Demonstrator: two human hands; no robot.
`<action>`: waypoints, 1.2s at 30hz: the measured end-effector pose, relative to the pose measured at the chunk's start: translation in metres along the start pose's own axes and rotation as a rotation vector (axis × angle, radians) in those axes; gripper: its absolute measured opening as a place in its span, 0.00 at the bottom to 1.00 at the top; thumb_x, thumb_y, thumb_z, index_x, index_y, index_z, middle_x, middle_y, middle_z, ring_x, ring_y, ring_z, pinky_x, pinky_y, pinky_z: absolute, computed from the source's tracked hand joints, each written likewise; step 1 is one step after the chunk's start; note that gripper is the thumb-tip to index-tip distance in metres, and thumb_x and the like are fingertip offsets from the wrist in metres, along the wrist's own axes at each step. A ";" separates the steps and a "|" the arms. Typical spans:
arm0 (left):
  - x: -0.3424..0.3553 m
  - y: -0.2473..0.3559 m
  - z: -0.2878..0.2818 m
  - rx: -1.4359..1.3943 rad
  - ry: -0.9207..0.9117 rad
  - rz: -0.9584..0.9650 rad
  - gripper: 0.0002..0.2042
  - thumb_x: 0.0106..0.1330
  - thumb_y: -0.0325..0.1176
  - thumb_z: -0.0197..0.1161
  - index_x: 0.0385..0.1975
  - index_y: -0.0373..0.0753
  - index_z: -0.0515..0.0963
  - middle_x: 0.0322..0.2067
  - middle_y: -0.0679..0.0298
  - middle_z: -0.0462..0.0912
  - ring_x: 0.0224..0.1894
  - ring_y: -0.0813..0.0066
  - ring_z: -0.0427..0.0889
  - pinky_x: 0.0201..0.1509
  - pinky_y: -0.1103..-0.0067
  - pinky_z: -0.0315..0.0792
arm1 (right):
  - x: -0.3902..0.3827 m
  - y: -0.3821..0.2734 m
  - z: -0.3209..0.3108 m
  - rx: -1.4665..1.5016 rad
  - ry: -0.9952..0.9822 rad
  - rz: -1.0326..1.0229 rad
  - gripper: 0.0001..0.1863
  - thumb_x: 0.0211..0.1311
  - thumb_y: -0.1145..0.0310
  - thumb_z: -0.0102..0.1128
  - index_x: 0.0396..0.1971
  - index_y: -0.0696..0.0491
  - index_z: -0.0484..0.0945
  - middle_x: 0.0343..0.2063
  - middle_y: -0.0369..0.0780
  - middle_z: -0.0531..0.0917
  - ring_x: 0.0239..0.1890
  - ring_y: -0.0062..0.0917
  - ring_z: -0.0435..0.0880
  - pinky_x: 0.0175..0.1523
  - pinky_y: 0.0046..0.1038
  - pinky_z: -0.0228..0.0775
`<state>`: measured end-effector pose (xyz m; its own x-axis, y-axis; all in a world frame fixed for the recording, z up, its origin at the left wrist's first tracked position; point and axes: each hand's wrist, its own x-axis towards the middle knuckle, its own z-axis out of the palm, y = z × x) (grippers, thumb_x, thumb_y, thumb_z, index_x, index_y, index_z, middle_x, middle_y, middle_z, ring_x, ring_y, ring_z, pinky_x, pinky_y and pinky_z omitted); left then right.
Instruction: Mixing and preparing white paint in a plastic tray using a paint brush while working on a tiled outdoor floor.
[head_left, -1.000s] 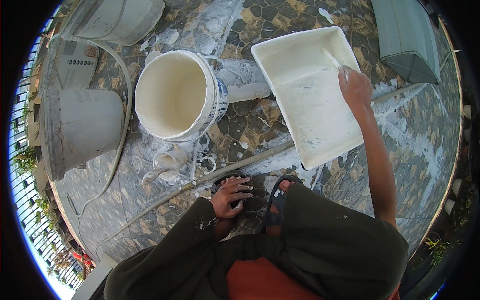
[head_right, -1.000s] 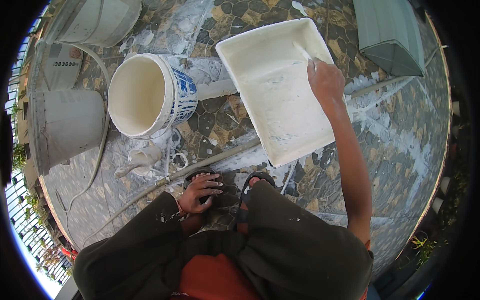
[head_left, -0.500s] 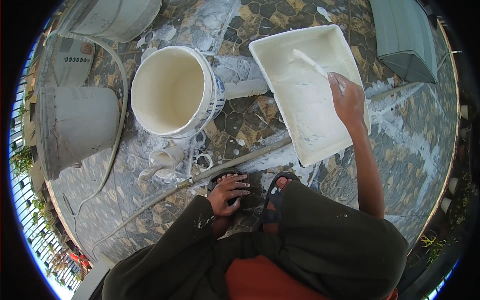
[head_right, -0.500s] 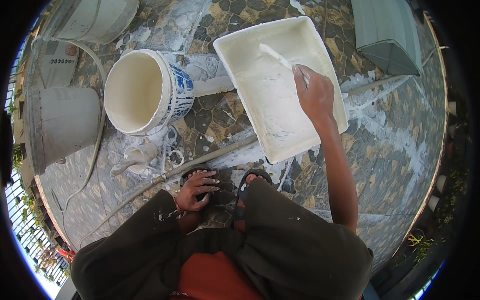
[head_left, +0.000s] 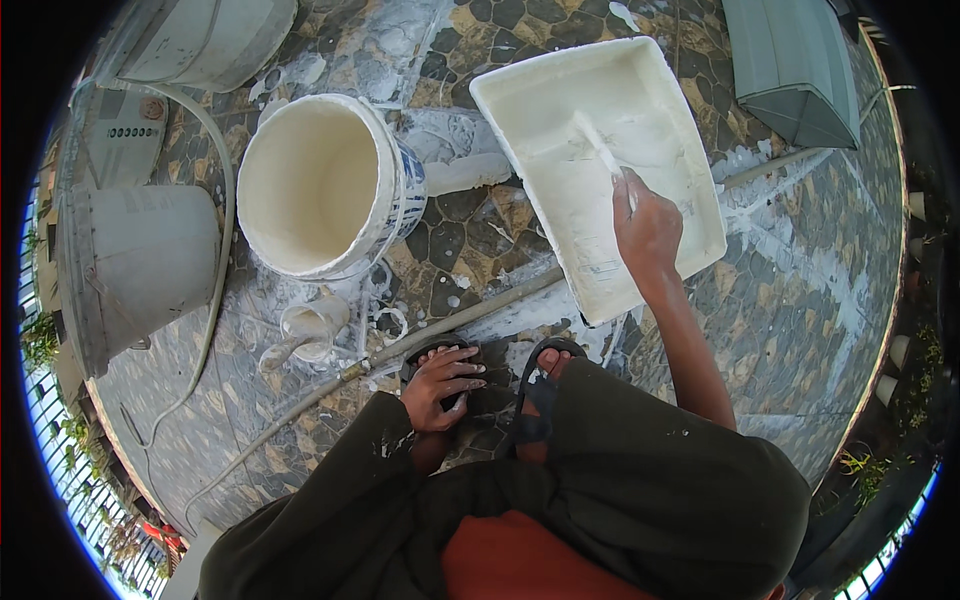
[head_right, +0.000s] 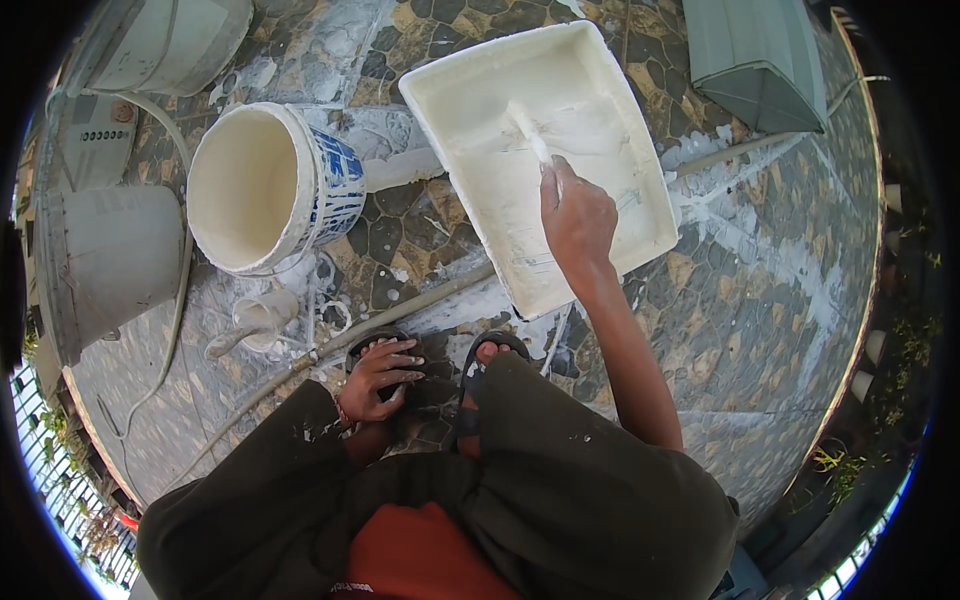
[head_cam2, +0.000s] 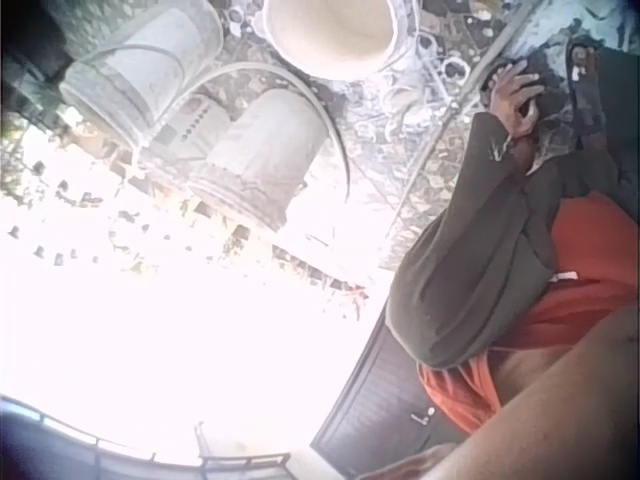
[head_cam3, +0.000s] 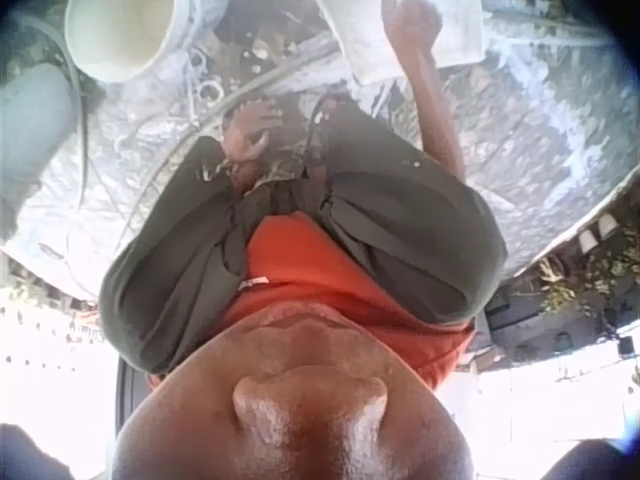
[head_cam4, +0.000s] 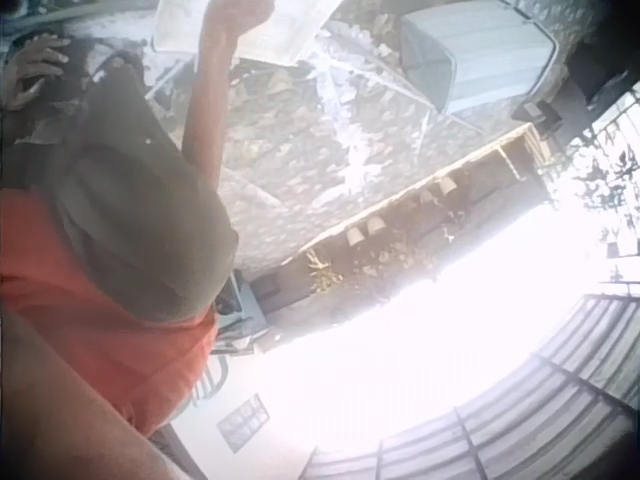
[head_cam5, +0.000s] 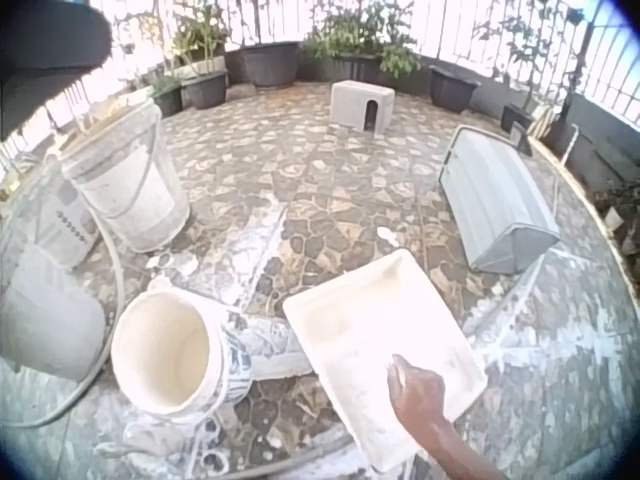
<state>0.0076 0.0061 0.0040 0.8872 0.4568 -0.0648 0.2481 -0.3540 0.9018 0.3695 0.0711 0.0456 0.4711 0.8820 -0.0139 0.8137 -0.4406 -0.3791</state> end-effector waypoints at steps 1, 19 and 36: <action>0.000 0.000 0.002 0.000 0.008 0.001 0.20 0.47 0.23 0.60 0.43 0.43 0.82 0.50 0.60 0.80 0.63 0.53 0.69 0.67 0.58 0.61 | 0.006 -0.002 0.007 -0.003 0.005 0.006 0.16 0.68 0.61 0.51 0.42 0.56 0.82 0.29 0.50 0.84 0.32 0.46 0.83 0.37 0.40 0.73; 0.002 0.000 0.002 0.000 0.032 0.014 0.19 0.46 0.23 0.60 0.41 0.43 0.83 0.50 0.61 0.80 0.62 0.53 0.71 0.65 0.60 0.63 | -0.037 0.073 -0.008 -0.197 0.217 0.131 0.17 0.71 0.61 0.45 0.47 0.53 0.80 0.23 0.49 0.83 0.27 0.46 0.83 0.35 0.42 0.73; 0.003 -0.001 0.001 0.040 0.017 0.041 0.19 0.45 0.22 0.61 0.41 0.41 0.82 0.49 0.60 0.79 0.63 0.55 0.69 0.66 0.63 0.63 | -0.006 0.069 -0.009 -0.130 0.333 -0.016 0.15 0.65 0.62 0.54 0.48 0.50 0.82 0.27 0.46 0.83 0.29 0.40 0.83 0.36 0.39 0.73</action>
<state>0.0105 0.0069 0.0027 0.8903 0.4549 -0.0208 0.2274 -0.4047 0.8857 0.4254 0.0336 0.0282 0.5256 0.7954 0.3019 0.8484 -0.4635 -0.2558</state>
